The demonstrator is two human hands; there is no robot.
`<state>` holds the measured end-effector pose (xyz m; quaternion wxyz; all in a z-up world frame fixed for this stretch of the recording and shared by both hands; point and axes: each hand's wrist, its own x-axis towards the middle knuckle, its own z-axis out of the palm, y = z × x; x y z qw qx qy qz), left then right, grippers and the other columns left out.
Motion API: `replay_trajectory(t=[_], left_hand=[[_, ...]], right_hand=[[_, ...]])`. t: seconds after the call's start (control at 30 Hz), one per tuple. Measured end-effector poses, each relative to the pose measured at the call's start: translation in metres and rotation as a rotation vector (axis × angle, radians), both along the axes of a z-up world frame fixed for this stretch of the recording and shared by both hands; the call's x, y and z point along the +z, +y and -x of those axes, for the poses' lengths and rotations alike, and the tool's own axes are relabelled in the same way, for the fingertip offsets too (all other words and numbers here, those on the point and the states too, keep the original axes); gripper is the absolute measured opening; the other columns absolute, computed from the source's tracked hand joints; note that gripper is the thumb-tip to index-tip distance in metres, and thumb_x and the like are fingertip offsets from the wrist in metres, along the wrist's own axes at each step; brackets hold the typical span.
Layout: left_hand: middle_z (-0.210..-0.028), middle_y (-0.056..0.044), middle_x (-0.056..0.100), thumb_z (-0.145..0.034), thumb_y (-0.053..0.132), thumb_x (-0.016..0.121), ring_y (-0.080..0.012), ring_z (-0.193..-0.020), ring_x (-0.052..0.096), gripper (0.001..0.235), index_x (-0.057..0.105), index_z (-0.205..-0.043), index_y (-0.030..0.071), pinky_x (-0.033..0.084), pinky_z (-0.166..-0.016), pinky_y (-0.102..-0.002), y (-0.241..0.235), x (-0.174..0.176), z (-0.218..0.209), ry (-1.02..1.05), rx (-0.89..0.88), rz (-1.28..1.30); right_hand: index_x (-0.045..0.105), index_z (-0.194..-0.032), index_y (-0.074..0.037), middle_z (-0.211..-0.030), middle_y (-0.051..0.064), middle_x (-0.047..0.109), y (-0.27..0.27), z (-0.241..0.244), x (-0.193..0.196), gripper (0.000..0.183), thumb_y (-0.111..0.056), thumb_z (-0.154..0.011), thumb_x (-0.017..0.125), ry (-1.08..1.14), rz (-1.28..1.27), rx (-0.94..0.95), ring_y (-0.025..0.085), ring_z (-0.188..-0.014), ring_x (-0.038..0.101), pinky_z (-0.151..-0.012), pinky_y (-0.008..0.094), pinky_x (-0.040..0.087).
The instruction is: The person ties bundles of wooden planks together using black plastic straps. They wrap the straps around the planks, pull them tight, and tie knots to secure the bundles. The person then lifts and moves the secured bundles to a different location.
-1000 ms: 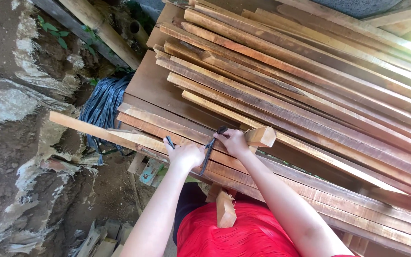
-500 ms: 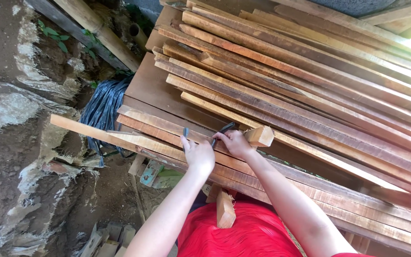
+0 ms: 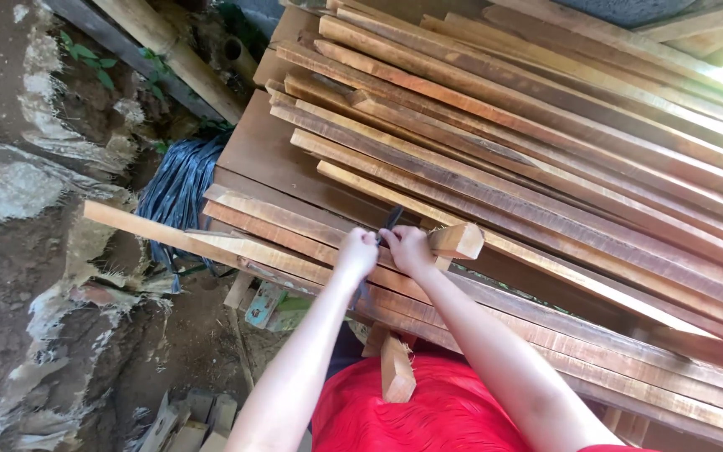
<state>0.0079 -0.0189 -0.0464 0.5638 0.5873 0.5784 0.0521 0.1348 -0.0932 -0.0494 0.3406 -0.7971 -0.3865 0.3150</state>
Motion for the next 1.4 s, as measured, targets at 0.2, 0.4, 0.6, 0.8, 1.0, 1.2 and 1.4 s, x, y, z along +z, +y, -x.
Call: replay_trajectory(t=[0.2, 0.4, 0.6, 0.8, 1.0, 1.2, 1.4], left_hand=[[-0.098, -0.031, 0.070, -0.096, 0.036, 0.062, -0.0471, -0.100, 0.067, 0.041, 0.066, -0.099, -0.004, 0.053, -0.088, -0.052, 0.001, 0.033, -0.011, 0.226, -0.237, -0.370], [-0.100, -0.031, 0.070, -0.098, 0.046, 0.050, -0.0455, -0.103, 0.067, 0.056, 0.076, -0.093, -0.003, 0.052, -0.094, -0.051, 0.020, -0.014, -0.017, 0.326, -0.340, -0.242], [-0.085, -0.030, 0.069, -0.096, 0.042, 0.049, -0.0472, -0.088, 0.068, 0.052, 0.076, -0.084, -0.002, 0.054, -0.081, -0.053, -0.016, -0.013, -0.041, 0.083, -0.078, -0.318], [-0.078, -0.028, 0.065, -0.102, 0.026, 0.053, -0.0479, -0.078, 0.065, 0.039, 0.067, -0.079, -0.001, 0.051, -0.067, -0.054, -0.058, 0.032, 0.030, -0.075, -0.215, -0.506], [-0.068, -0.029, 0.059, -0.103, 0.032, 0.054, -0.0457, -0.065, 0.062, 0.047, 0.060, -0.072, -0.004, 0.045, -0.060, -0.051, -0.070, 0.028, 0.043, -0.036, -0.132, -0.363], [-0.061, -0.026, 0.053, -0.104, 0.031, 0.051, -0.0384, -0.057, 0.056, 0.046, 0.058, -0.075, -0.004, 0.045, -0.059, -0.047, -0.064, 0.036, 0.045, -0.141, -0.059, -0.170], [-0.060, -0.002, 0.058, -0.103, 0.024, 0.042, -0.0177, -0.052, 0.057, 0.030, 0.061, -0.086, 0.009, 0.047, -0.052, -0.035, -0.058, 0.024, 0.044, -0.124, -0.084, 0.265]], right_hand=[[0.075, -0.082, -0.002, -0.072, 0.022, 0.069, 0.008, -0.013, -0.029, 0.039, -0.037, -0.096, 0.069, 0.107, 0.162, -0.144, 0.030, -0.059, 0.065, -0.061, 0.042, 0.051], [0.079, -0.089, -0.004, -0.071, 0.008, 0.072, 0.015, -0.010, -0.006, 0.033, -0.035, -0.095, 0.068, 0.419, 0.159, -0.198, 0.015, -0.061, 0.063, -0.061, 0.035, 0.051], [0.080, -0.089, -0.001, -0.074, 0.003, 0.071, 0.010, -0.018, -0.059, 0.025, -0.025, -0.093, 0.071, 0.551, 0.182, -0.245, 0.011, -0.065, 0.059, -0.060, 0.034, 0.049], [0.078, -0.084, 0.004, -0.079, 0.011, 0.078, 0.021, -0.008, -0.064, 0.028, -0.017, -0.097, 0.067, 0.621, 0.119, -0.321, 0.019, -0.067, 0.071, -0.065, 0.033, 0.056], [0.075, -0.086, 0.003, -0.082, 0.014, 0.077, 0.031, -0.012, -0.084, 0.027, -0.017, -0.100, 0.063, 0.707, 0.213, -0.355, 0.021, -0.071, 0.073, -0.066, 0.035, 0.057], [0.071, -0.096, 0.003, -0.082, 0.011, 0.075, 0.024, -0.022, -0.078, 0.028, -0.021, -0.103, 0.056, 0.921, 0.153, -0.382, 0.022, -0.074, 0.074, -0.069, 0.033, 0.058], [0.066, -0.087, 0.000, -0.067, 0.003, 0.060, 0.031, -0.014, -0.071, 0.035, -0.028, -0.106, 0.055, 0.843, 0.107, -0.265, 0.017, -0.062, 0.061, -0.064, 0.032, 0.052]])
